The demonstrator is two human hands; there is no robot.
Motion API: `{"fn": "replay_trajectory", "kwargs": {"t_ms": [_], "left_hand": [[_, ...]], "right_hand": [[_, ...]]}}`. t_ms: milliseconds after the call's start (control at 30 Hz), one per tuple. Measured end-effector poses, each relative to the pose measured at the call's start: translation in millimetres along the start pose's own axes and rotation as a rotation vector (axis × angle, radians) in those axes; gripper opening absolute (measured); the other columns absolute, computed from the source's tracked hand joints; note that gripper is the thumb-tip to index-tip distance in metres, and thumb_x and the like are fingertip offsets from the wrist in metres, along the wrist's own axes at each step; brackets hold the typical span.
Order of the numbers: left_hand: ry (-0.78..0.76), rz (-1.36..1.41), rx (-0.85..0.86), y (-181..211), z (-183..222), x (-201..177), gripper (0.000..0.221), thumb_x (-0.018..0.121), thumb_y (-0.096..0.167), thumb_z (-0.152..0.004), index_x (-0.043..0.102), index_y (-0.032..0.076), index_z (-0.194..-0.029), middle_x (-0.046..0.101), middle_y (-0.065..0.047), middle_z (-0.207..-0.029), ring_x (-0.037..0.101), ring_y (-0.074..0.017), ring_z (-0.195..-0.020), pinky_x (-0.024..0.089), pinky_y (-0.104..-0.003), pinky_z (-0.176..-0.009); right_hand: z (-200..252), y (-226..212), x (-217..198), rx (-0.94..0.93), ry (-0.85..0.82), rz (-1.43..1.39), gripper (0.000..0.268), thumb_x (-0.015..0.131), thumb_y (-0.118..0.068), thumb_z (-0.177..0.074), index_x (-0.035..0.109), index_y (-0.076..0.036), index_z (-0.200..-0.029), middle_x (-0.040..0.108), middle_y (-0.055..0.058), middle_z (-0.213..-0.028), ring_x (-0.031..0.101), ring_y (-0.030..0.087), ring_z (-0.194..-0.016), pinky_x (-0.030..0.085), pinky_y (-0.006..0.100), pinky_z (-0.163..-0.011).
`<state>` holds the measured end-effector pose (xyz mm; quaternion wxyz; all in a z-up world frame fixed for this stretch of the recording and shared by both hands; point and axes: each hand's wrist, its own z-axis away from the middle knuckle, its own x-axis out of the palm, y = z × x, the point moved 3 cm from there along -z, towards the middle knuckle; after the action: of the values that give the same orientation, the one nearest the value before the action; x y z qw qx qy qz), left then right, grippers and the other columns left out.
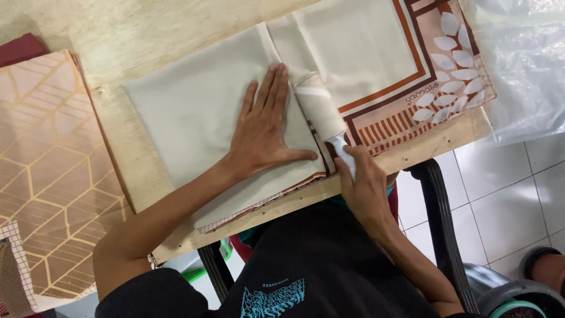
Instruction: Using a lint roller to remove lint and dust from a patterned scarf, folding it repeatedly to clean all surfaces.
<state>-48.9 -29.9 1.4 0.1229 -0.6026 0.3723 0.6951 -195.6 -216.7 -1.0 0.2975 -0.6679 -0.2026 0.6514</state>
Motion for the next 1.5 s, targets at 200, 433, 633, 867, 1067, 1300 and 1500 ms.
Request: {"fn": "replay_trajectory", "kwargs": {"t_ms": [200, 433, 633, 867, 1067, 1300, 1500], "left_hand": [[0.037, -0.013, 0.011, -1.2, 1.0, 2.1, 0.153, 0.050, 0.108, -0.069, 0.001, -0.002, -0.164, 0.004, -0.016, -0.175, 0.003, -0.0264, -0.164, 0.005, -0.051, -0.135], [0.008, -0.024, 0.017, -1.1, 0.0, 1.5, 0.149, 0.048, 0.106, -0.071, 0.000, -0.001, -0.164, 0.001, -0.015, -0.175, 0.000, -0.0261, -0.163, 0.001, -0.049, -0.134], [0.015, 0.008, 0.019, -1.5, 0.5, 1.7, 0.148, 0.049, 0.104, -0.073, -0.004, 0.000, -0.164, 0.000, -0.014, -0.175, 0.000, -0.0250, -0.164, 0.001, -0.049, -0.134], [0.034, -0.042, 0.114, -0.2, 1.6, 3.4, 0.128, 0.036, 0.101, -0.082, 0.002, 0.014, -0.168, -0.004, -0.008, -0.175, -0.004, -0.0313, -0.163, 0.003, -0.058, -0.134], [0.031, -0.068, 0.120, 1.7, -0.3, -0.5, 0.123, 0.039, 0.099, -0.080, 0.010, 0.018, -0.168, 0.006, -0.006, -0.175, 0.002, -0.0345, -0.162, 0.006, -0.058, -0.130], [0.026, -0.065, 0.116, 5.2, -1.2, -6.0, 0.122, 0.045, 0.097, -0.079, 0.018, 0.017, -0.167, 0.011, -0.007, -0.174, 0.005, -0.0344, -0.161, 0.010, -0.060, -0.128], [0.035, -0.074, 0.105, 6.4, -4.0, -7.2, 0.121, 0.042, 0.096, -0.079, 0.017, 0.017, -0.167, 0.012, -0.006, -0.174, 0.006, -0.0345, -0.161, 0.011, -0.060, -0.128]], "right_hand": [[3.5, -6.5, -19.8, -0.062, 0.150, -0.140, 0.023, 0.053, -0.017, -0.109, 0.038, -0.009, -0.125, 0.060, 0.018, -0.100, 0.054, 0.018, -0.066, 0.045, 0.028, -0.049], [-0.4, -21.5, -2.8, -0.100, 0.053, 0.030, 0.020, 0.063, -0.007, -0.103, 0.055, 0.002, -0.119, 0.060, 0.014, -0.098, 0.061, 0.025, -0.075, 0.051, 0.038, -0.061], [3.2, 13.3, -1.7, 0.118, 0.036, -0.179, 0.030, 0.060, -0.020, -0.102, 0.043, -0.009, -0.124, 0.066, 0.022, -0.105, 0.067, 0.022, -0.068, 0.057, 0.029, -0.048], [23.8, 7.9, -47.0, 0.186, 0.279, -0.181, 0.023, 0.051, -0.024, -0.108, 0.039, -0.009, -0.122, 0.058, 0.009, -0.078, 0.049, 0.015, -0.048, 0.033, 0.030, -0.046], [19.0, 42.3, -39.0, 0.187, -0.022, -0.104, 0.032, 0.055, -0.021, -0.103, 0.042, -0.014, -0.132, 0.066, 0.021, -0.108, 0.064, 0.019, -0.062, 0.053, 0.026, -0.043], [-17.3, 81.5, -115.8, 0.260, 0.297, 0.064, 0.020, 0.055, -0.015, -0.110, 0.052, -0.001, -0.125, 0.069, 0.022, -0.099, 0.063, 0.025, -0.058, 0.051, 0.036, -0.049], [25.7, 49.5, -81.6, 0.311, 0.221, -0.050, 0.026, 0.060, -0.016, -0.103, 0.057, -0.006, -0.127, 0.073, 0.016, -0.106, 0.067, 0.021, -0.058, 0.060, 0.034, -0.054]]}}
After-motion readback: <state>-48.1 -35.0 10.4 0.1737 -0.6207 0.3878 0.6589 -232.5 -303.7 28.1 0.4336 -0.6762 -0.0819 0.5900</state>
